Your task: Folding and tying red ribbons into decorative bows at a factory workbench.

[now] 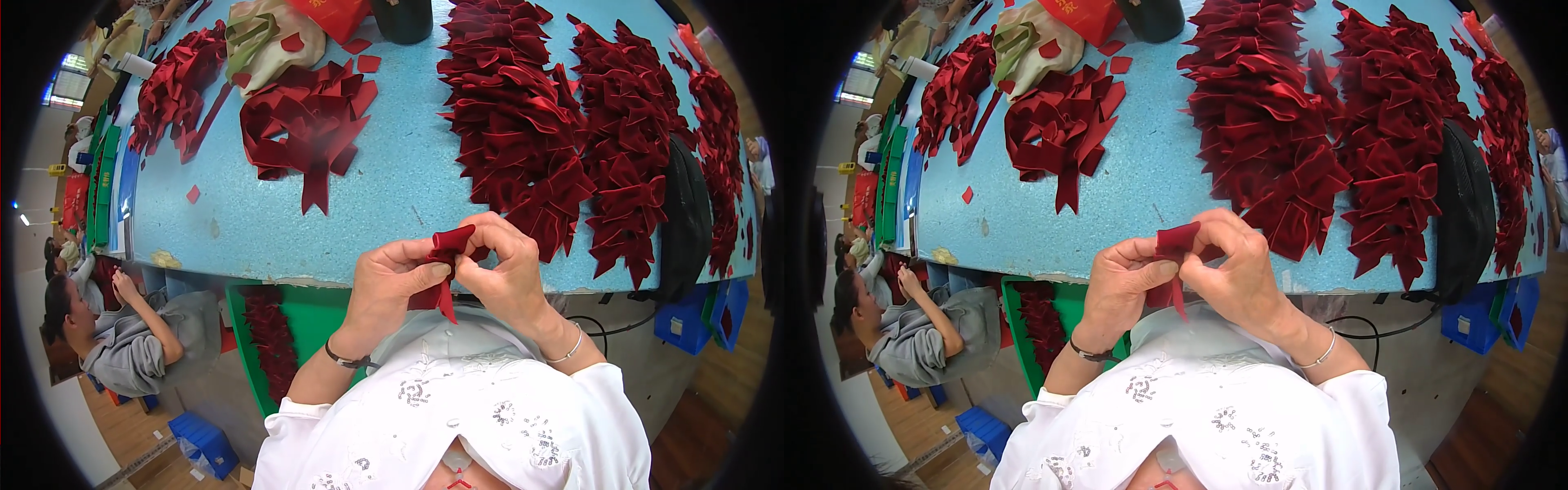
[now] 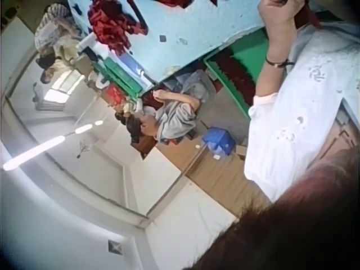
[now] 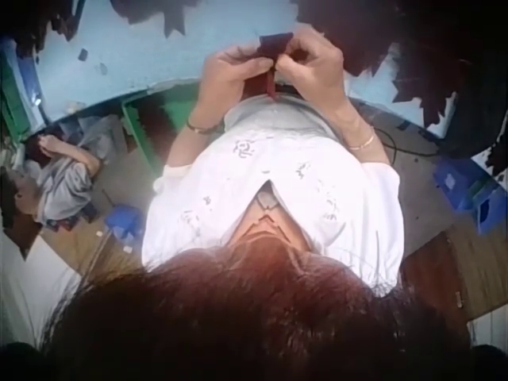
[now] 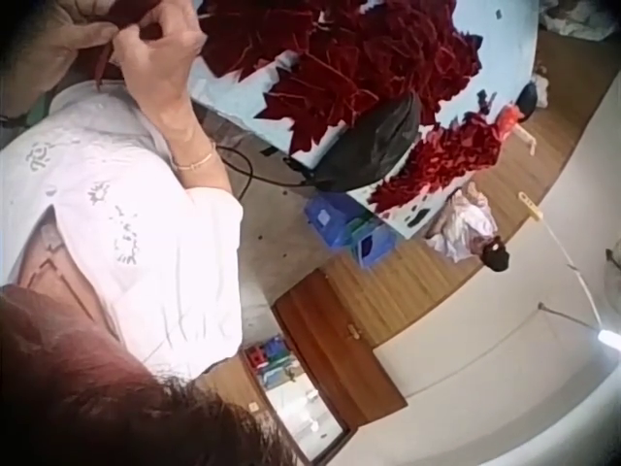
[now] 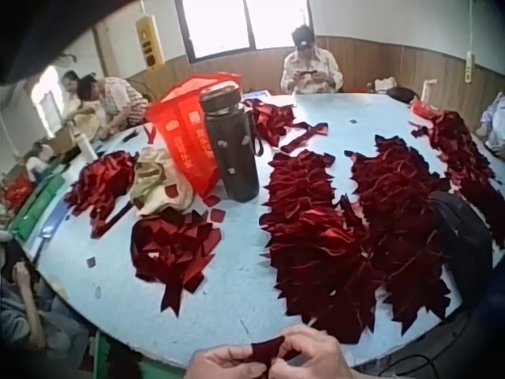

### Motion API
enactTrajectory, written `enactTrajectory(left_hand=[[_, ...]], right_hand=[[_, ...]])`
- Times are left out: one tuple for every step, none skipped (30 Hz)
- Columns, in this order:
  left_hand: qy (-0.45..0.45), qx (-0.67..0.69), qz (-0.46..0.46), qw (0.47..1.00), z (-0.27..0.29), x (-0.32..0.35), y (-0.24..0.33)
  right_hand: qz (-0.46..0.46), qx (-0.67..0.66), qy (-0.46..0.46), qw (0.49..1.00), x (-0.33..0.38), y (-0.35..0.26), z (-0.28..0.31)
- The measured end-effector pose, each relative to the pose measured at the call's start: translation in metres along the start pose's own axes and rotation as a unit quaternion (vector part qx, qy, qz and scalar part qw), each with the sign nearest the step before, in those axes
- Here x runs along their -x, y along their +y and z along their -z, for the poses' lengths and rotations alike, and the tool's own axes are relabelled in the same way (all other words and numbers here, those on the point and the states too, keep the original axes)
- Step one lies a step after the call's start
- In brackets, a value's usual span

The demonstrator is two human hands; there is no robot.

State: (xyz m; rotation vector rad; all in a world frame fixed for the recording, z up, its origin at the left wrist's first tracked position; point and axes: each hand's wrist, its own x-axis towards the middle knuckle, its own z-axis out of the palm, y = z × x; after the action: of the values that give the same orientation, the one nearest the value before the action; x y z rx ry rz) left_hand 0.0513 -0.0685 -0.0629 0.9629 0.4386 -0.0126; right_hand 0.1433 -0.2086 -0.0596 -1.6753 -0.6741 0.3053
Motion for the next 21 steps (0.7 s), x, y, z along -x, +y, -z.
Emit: enactTrajectory(left_hand=[[0.001, -0.001, 0.002, 1.0, 0.0, 0.0, 0.0], [0.0, 0.0, 0.001, 1.0, 0.0, 0.0, 0.0], [0.002, 0.005, 0.002, 1.0, 0.0, 0.0, 0.001], [0.004, 0.009, 0.003, 1.0, 0.0, 0.0, 0.002], [0.006, 0.014, 0.003, 1.0, -0.001, 0.0, 0.002], [0.006, 0.015, 0.002, 1.0, 0.001, 0.0, 0.003], [0.004, 0.018, 0.014, 1.0, 0.004, 0.0, 0.003], [0.002, 0.02, 0.026, 0.999, 0.007, 0.0, 0.004], [0.0, 0.023, 0.038, 0.999, 0.009, 0.0, 0.004], [0.0, 0.023, 0.037, 0.999, 0.009, 0.0, 0.005], [-0.005, 0.018, 0.044, 0.999, 0.009, 0.001, 0.006], [-0.009, 0.012, 0.051, 0.999, 0.008, 0.001, 0.008], [-0.013, 0.006, 0.058, 0.998, 0.007, 0.001, 0.009], [-0.014, 0.007, 0.057, 0.998, 0.006, 0.002, 0.009], [-0.02, -0.011, 0.062, 0.998, 0.006, 0.002, 0.01], [-0.028, -0.029, 0.067, 0.997, 0.006, 0.002, 0.011], [-0.035, -0.047, 0.072, 0.996, 0.005, 0.002, 0.012], [-0.035, -0.047, 0.072, 0.996, 0.003, 0.002, 0.012], [-0.033, -0.053, 0.065, 0.996, 0.002, 0.003, 0.012], [-0.029, -0.059, 0.057, 0.996, 0.001, 0.003, 0.011], [-0.026, -0.066, 0.049, 0.996, -0.001, 0.004, 0.012]], right_hand=[[0.0, 0.001, 0.0, 1.0, 0.0, 0.001, -0.001], [0.022, 0.035, 0.011, 0.999, 0.001, 0.003, -0.003], [0.044, 0.07, 0.021, 0.996, 0.001, 0.005, -0.004], [0.066, 0.104, 0.032, 0.992, 0.001, 0.005, -0.005], [0.067, 0.105, 0.032, 0.992, 0.0, 0.004, -0.004], [0.058, 0.082, 0.01, 0.995, -0.001, 0.003, -0.003], [0.048, 0.058, -0.013, 0.997, -0.002, 0.002, -0.001], [0.039, 0.035, -0.035, 0.998, -0.003, 0.001, 0.001], [0.04, 0.036, -0.036, 0.998, -0.005, 0.002, 0.003], [0.011, -0.029, -0.025, 0.999, -0.007, 0.003, 0.006], [-0.019, -0.094, -0.013, 0.995, -0.009, 0.004, 0.01], [-0.049, -0.159, -0.001, 0.986, -0.011, 0.005, 0.012], [-0.048, -0.158, -0.001, 0.986, -0.014, 0.003, 0.014], [-0.029, -0.132, -0.007, 0.991, -0.018, 0.001, 0.016], [-0.01, -0.106, -0.012, 0.994, -0.021, -0.002, 0.018], [0.008, -0.079, -0.017, 0.997, -0.023, -0.003, 0.02], [0.008, -0.079, -0.016, 0.997, -0.023, -0.003, 0.02], [0.014, -0.056, -0.063, 0.996, -0.024, -0.001, 0.021], [0.02, -0.033, -0.111, 0.993, -0.024, 0.002, 0.02], [0.025, -0.011, -0.16, 0.987, -0.023, 0.004, 0.02], [0.025, -0.012, -0.16, 0.987, -0.022, 0.006, 0.018]])
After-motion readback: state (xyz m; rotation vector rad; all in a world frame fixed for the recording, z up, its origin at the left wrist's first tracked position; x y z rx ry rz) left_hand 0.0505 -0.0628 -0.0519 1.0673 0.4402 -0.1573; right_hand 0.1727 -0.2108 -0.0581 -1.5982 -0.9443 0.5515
